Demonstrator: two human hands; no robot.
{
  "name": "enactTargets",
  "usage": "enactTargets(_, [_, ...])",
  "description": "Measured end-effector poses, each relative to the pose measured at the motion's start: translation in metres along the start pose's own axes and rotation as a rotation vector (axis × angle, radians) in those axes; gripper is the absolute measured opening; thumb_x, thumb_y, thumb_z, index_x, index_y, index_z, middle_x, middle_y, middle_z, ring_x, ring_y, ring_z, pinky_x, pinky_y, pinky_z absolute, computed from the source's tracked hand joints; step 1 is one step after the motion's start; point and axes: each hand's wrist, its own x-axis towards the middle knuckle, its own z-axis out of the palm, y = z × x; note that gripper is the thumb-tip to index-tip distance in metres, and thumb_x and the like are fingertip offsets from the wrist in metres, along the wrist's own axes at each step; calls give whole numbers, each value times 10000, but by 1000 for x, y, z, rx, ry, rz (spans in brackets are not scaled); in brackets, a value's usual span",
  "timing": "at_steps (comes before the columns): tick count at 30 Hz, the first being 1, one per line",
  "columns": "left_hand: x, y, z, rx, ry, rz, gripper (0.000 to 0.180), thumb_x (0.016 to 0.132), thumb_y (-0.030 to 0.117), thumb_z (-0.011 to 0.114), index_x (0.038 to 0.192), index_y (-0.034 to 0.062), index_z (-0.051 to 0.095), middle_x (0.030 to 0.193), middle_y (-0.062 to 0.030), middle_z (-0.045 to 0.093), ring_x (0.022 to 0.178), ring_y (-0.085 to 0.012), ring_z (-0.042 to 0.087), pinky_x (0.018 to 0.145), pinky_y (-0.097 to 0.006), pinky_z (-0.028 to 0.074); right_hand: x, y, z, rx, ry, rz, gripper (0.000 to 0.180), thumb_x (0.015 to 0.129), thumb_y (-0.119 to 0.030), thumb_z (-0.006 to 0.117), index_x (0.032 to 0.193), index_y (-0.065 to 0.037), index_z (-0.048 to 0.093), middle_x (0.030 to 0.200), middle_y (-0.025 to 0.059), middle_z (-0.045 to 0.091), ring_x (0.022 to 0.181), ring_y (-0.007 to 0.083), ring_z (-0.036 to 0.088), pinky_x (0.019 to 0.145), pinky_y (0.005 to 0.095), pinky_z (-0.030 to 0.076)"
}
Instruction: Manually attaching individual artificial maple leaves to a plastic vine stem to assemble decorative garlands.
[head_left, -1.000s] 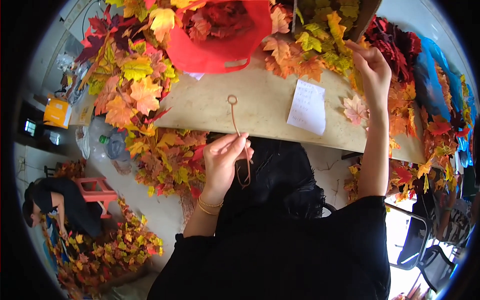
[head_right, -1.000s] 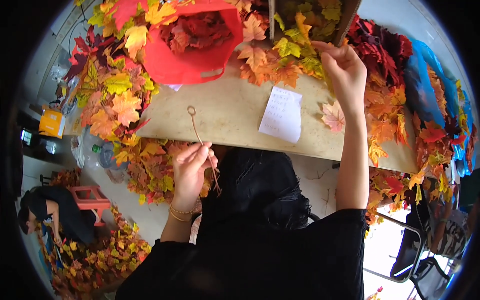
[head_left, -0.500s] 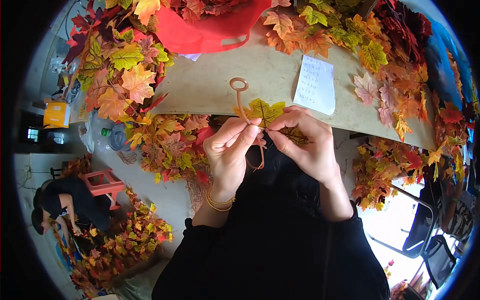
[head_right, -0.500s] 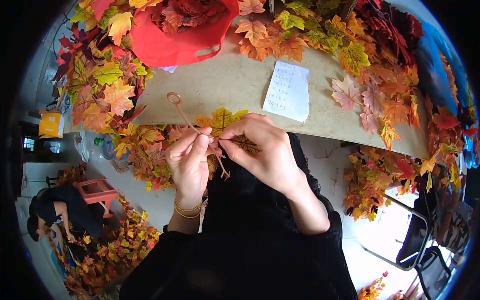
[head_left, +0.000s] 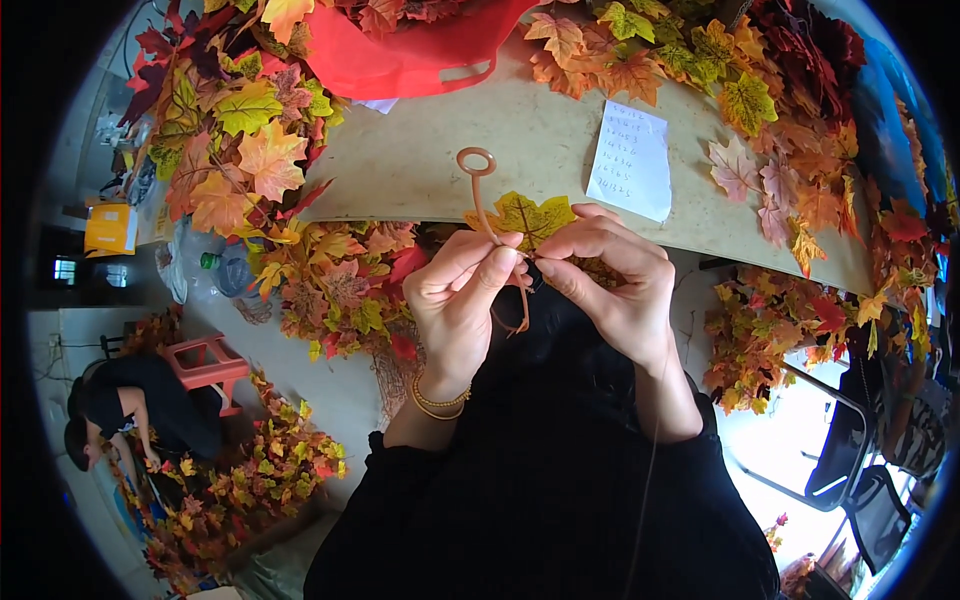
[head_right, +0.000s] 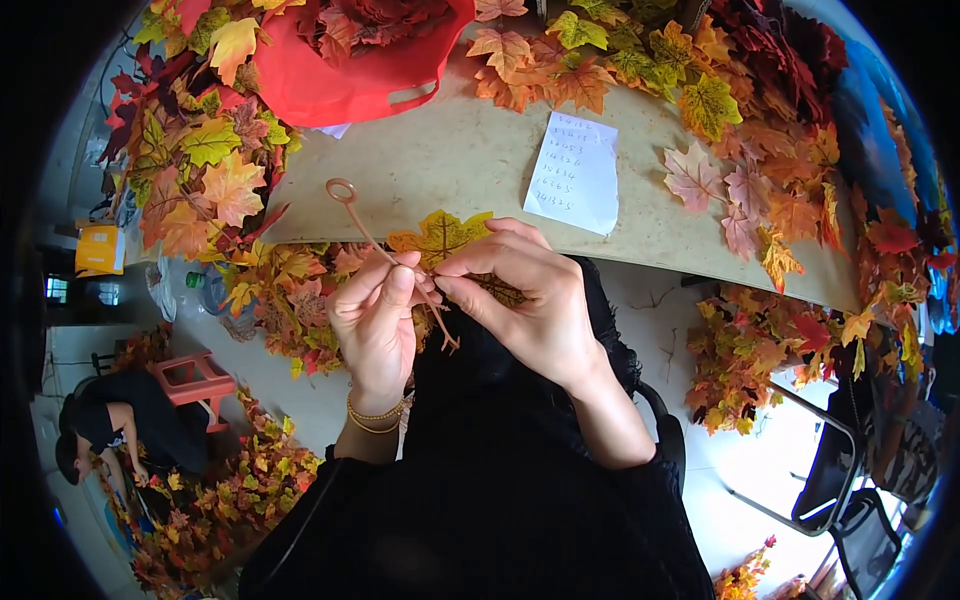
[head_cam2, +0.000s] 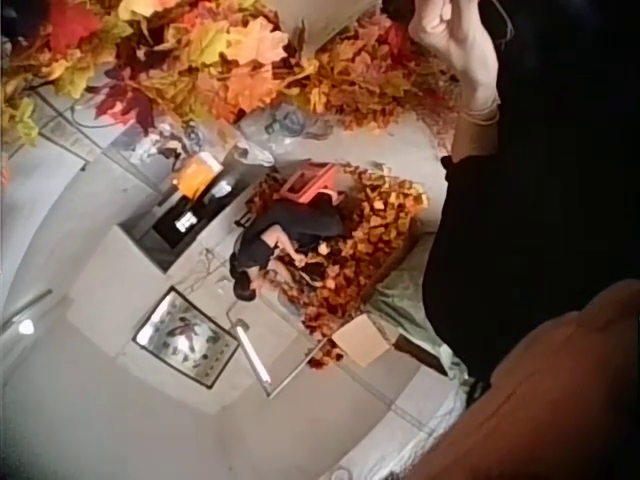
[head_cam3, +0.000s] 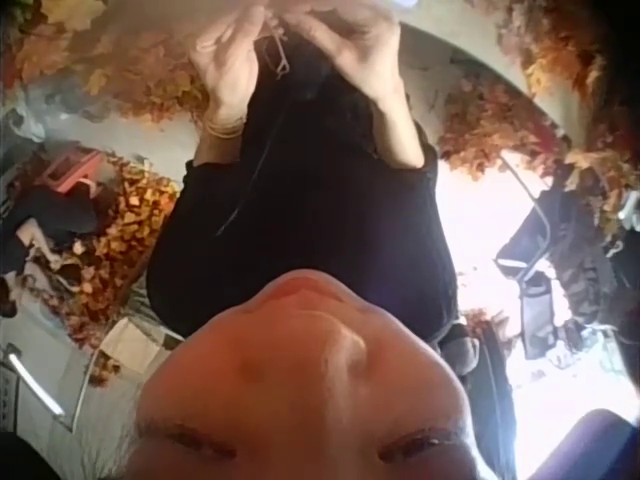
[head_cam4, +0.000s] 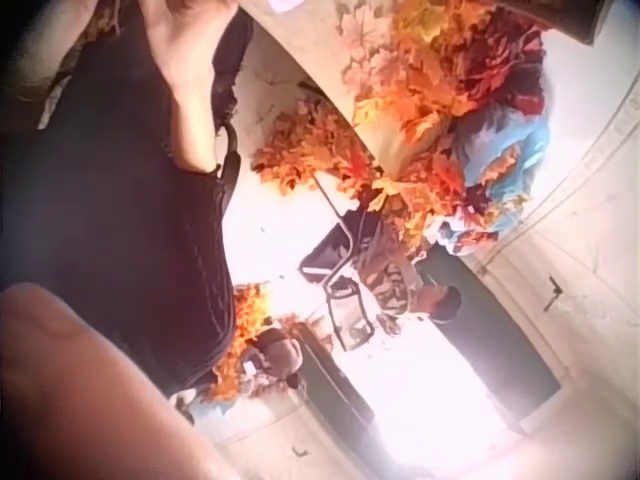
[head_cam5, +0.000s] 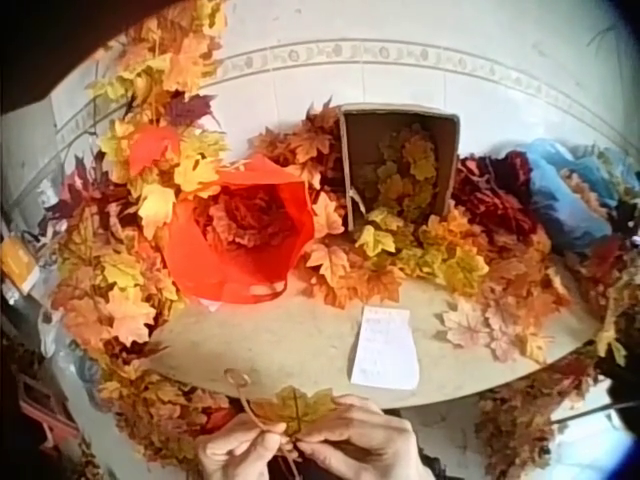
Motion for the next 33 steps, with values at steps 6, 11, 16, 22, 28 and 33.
enactTargets(6, [-3, 0, -1, -9, 35, -26, 134, 838, 9, 558, 948, -44, 614, 863, -81, 587, 694, -118, 573, 606, -251, 517, -1, 0, 1, -11, -8, -8, 95, 715, -46, 700, 792, -19, 651, 784, 44, 654, 780, 156, 616, 933, 396, 366])
enactTargets(11, [-2, 0, 0, -12, 19, 6, 132, 838, 11, 559, 945, -44, 614, 865, -80, 587, 697, -117, 574, 611, -251, 515, -1, 0, 2, -3, -8, -15, 94, 715, -43, 700, 789, -17, 650, 782, 43, 655, 769, 157, 620, 937, 398, 363])
enactTargets(16, [-3, -1, 0, 17, 1, 32, 131, 831, -6, 561, 945, -48, 612, 868, -84, 589, 707, -117, 574, 617, -250, 512, -2, 0, 2, -5, -1, -16, 99, 717, -39, 697, 799, -14, 647, 782, 45, 654, 770, 156, 620, 940, 403, 361])
enactTargets(22, [-4, -3, -1, 37, 8, 28, 135, 825, -18, 565, 947, -53, 611, 886, -91, 596, 733, -120, 578, 626, -248, 525, -3, 1, 7, -18, 16, -20, 98, 728, -28, 681, 817, -15, 641, 782, 38, 648, 769, 144, 615, 954, 408, 346])
enactTargets(28, [-4, -1, 2, -16, 68, -10, 136, 818, -4, 583, 936, -65, 610, 833, -99, 615, 709, -135, 598, 622, -266, 544, -4, -1, 10, -31, 21, 19, 79, 742, -32, 666, 814, -18, 638, 785, 35, 642, 762, 140, 610, 978, 418, 319])
enactTargets(33, [-2, 3, 2, -12, 103, -53, 135, 806, 1, 603, 912, -83, 596, 780, -109, 627, 667, -141, 603, 633, -267, 539, -5, -1, 10, -15, 22, 29, 85, 732, -33, 668, 811, -20, 638, 784, 44, 641, 745, 144, 608, 989, 424, 309])
